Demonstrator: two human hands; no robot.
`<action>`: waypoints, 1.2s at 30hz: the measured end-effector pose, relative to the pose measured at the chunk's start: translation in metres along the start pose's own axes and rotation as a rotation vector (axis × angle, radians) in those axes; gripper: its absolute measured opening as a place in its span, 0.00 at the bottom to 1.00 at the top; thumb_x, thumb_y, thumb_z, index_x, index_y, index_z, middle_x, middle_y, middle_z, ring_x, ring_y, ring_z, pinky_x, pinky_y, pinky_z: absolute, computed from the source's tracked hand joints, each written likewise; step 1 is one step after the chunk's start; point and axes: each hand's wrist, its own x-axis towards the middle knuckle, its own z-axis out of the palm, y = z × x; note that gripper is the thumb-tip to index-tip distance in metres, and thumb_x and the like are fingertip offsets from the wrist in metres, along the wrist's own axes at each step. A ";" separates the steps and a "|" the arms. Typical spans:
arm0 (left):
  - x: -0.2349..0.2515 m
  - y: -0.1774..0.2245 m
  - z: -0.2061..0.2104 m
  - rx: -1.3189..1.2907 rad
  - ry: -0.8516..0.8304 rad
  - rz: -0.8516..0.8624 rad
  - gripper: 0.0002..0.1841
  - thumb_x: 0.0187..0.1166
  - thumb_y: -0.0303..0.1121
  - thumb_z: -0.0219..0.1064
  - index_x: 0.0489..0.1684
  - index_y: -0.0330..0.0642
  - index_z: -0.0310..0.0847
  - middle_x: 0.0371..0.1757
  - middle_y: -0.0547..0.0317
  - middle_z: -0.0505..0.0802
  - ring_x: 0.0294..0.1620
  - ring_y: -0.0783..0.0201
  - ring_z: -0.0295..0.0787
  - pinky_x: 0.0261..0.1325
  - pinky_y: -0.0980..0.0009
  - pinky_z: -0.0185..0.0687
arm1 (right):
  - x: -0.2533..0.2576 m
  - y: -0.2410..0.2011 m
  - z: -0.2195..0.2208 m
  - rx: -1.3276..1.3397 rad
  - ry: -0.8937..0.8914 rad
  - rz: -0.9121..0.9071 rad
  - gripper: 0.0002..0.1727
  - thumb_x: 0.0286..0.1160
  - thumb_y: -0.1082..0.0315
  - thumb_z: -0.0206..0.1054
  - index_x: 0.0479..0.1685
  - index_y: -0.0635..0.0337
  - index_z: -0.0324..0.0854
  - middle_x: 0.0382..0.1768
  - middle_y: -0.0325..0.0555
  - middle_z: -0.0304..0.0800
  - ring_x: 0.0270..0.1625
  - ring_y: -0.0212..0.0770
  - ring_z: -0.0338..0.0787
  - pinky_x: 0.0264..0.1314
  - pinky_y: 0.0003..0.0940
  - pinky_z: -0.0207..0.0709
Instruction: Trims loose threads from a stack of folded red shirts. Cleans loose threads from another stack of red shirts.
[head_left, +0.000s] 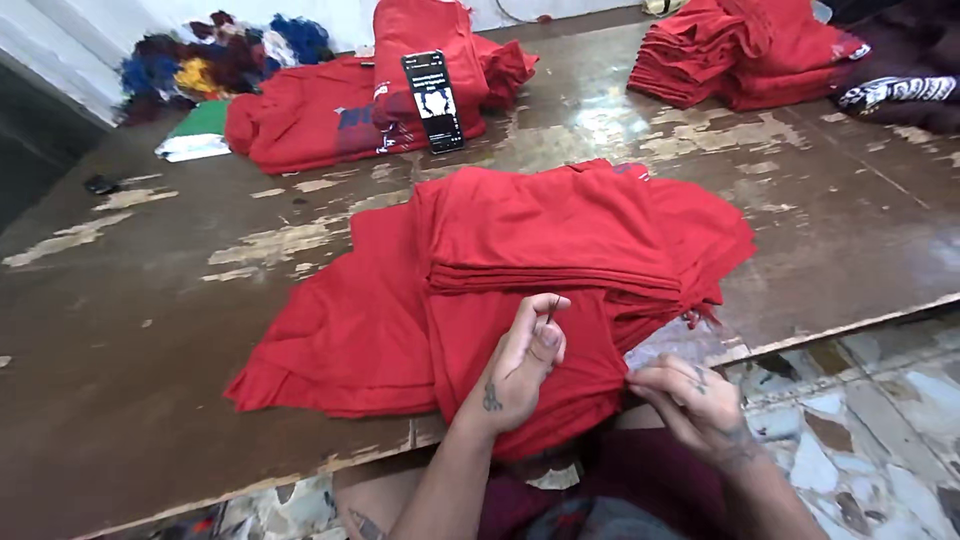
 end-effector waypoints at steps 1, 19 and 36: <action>-0.002 -0.003 -0.001 -0.019 -0.011 0.013 0.36 0.91 0.60 0.42 0.67 0.28 0.68 0.31 0.74 0.80 0.27 0.84 0.70 0.29 0.84 0.66 | -0.006 0.000 -0.010 0.003 -0.021 0.023 0.10 0.85 0.63 0.64 0.48 0.57 0.89 0.43 0.44 0.94 0.47 0.33 0.93 0.54 0.26 0.87; -0.010 -0.013 0.007 0.068 0.058 0.152 0.27 0.91 0.46 0.55 0.71 0.28 0.73 0.38 0.70 0.87 0.31 0.83 0.78 0.34 0.84 0.76 | 0.029 -0.002 0.022 0.077 -0.007 0.164 0.20 0.80 0.60 0.67 0.59 0.68 0.88 0.42 0.52 0.95 0.45 0.41 0.93 0.54 0.32 0.86; -0.015 0.000 0.012 0.759 -0.122 0.239 0.18 0.83 0.30 0.58 0.64 0.43 0.90 0.48 0.52 0.96 0.43 0.58 0.95 0.43 0.61 0.89 | 0.014 -0.001 0.004 0.342 0.080 0.089 0.25 0.95 0.55 0.42 0.35 0.63 0.74 0.33 0.51 0.81 0.42 0.40 0.85 0.51 0.30 0.78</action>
